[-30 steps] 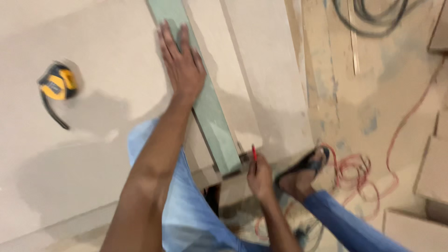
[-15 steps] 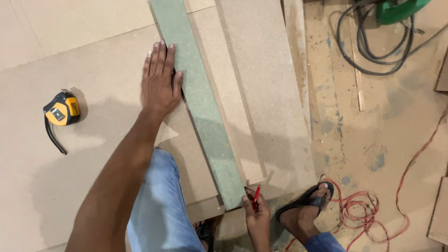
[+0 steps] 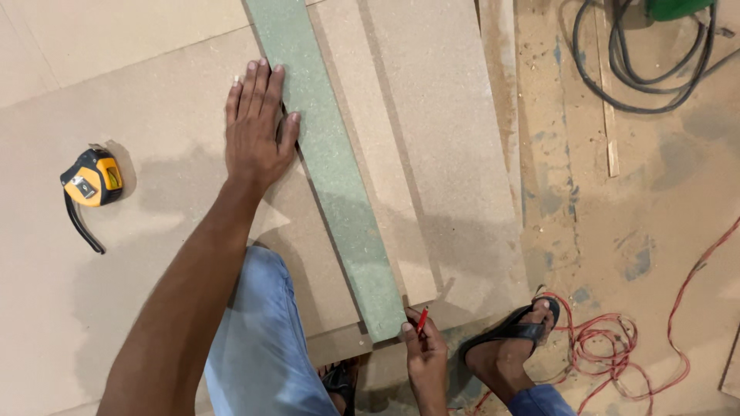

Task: The person measures a large sheet of light-colored wood using a tape measure and marks it with a red pencil. They then use a straight edge to draw straight lines along the marked points.

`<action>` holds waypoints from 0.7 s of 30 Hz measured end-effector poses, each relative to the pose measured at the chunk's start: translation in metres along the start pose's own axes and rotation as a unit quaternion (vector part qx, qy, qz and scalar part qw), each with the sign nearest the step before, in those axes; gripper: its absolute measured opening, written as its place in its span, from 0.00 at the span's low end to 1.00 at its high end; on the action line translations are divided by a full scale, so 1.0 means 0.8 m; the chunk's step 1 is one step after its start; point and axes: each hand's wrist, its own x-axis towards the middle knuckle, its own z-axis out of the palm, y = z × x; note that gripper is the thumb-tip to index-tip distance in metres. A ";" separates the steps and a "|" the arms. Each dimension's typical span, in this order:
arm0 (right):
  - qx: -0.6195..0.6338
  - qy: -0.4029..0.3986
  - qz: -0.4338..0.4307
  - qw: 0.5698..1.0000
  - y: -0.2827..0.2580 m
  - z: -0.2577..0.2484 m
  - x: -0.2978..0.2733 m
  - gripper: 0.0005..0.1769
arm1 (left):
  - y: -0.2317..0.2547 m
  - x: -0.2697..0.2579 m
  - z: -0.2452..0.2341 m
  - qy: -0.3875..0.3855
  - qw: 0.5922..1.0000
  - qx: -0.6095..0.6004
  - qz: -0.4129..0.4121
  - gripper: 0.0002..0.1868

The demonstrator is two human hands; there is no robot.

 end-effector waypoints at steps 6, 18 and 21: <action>0.005 -0.005 -0.014 1.000 0.001 0.000 -0.001 0.27 | -0.004 -0.002 0.006 0.024 0.999 -0.012 0.020 0.33; 0.037 -0.007 -0.035 0.999 0.008 0.004 -0.001 0.25 | -0.008 -0.003 0.006 0.035 0.999 0.005 0.039 0.31; 0.034 0.001 -0.031 0.999 0.016 0.002 0.000 0.24 | -0.008 -0.004 0.010 0.038 0.998 -0.001 0.040 0.31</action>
